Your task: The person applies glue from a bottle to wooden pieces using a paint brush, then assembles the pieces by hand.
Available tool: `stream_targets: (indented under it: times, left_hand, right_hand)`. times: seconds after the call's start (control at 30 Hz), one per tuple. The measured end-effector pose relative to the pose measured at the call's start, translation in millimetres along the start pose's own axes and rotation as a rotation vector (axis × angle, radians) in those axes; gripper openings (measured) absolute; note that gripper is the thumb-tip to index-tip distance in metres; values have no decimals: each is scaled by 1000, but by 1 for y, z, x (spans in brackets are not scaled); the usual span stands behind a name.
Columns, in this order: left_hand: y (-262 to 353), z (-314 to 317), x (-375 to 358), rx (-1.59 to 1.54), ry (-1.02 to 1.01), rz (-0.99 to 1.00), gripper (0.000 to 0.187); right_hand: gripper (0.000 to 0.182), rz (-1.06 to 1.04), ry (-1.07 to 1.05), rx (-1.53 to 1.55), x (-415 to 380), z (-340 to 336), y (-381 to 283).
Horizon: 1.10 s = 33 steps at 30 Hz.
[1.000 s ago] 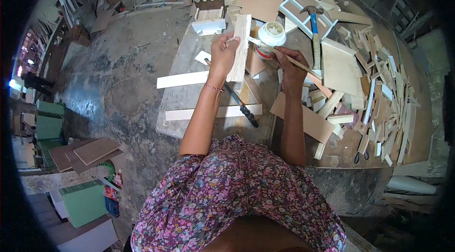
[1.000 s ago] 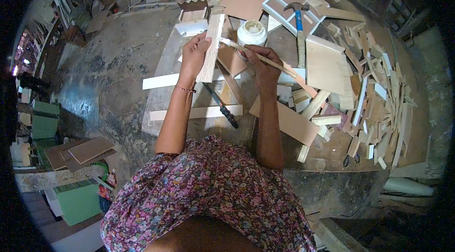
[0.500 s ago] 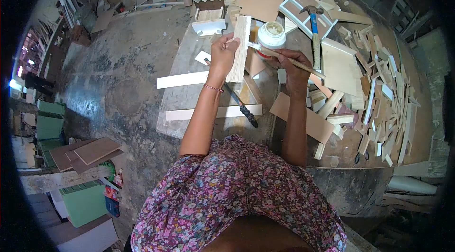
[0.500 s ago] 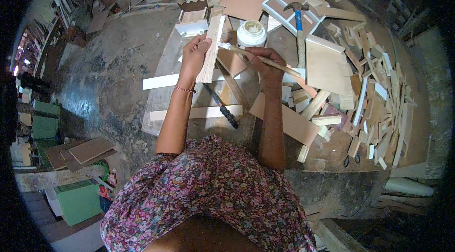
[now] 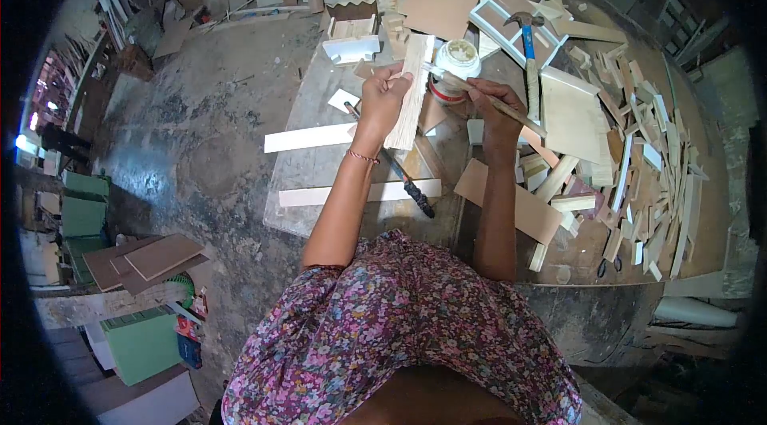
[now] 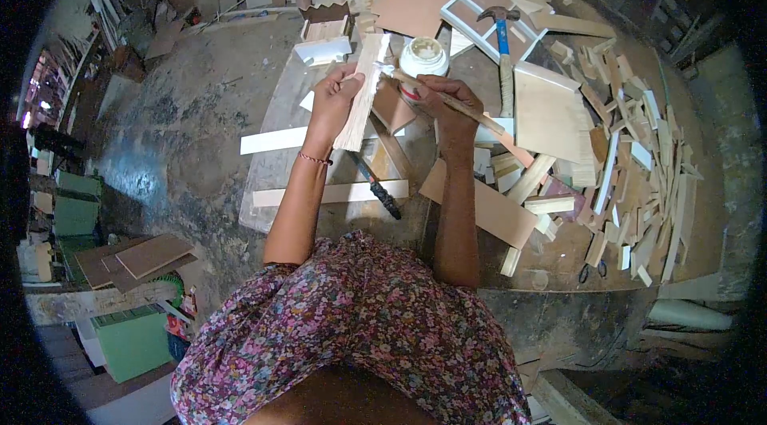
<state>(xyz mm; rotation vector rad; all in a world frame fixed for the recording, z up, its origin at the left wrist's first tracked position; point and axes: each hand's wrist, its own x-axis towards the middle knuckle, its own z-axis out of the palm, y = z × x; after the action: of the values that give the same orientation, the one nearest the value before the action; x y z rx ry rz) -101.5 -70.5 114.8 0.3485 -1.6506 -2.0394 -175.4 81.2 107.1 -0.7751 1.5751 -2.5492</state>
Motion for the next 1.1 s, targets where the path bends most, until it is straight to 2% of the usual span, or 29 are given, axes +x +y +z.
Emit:
stream_targets:
  times: [0.13, 0.23, 0.33, 0.43, 0.63, 0.73, 0.83, 0.93, 1.1]
  left_hand:
    - [-2, 1, -1, 1, 3, 3, 26]
    - [-6, -1, 1, 3, 14, 14, 27]
    - [-9, -2, 4, 10, 56, -7, 29]
    - [-11, 0, 7, 1, 81, 0, 31]
    - [-24, 3, 15, -2, 93, -9, 32]
    - [-30, 4, 22, 6, 85, -16, 31]
    - [-39, 6, 27, 42, 102, 16, 30]
    - [-37, 15, 34, 83, 122, 47, 28]
    - [-52, 18, 44, 133, 106, -21, 27]
  right_hand:
    - [7, 46, 30, -56, -1, 1, -4]
    - [7, 6, -46, -105, -4, -1, -3]
    - [9, 66, -50, 10, -7, 0, -4]
    - [8, 105, -44, -102, -5, -2, -2]
    - [13, 154, 45, 91, -1, -3, 1]
    - [14, 114, 121, -54, 13, -16, 18]
    - [17, 55, 219, -42, 26, -17, 20]
    - [19, 84, 225, -13, 43, -19, 19]
    - [13, 67, 115, -360, 71, -34, 40]
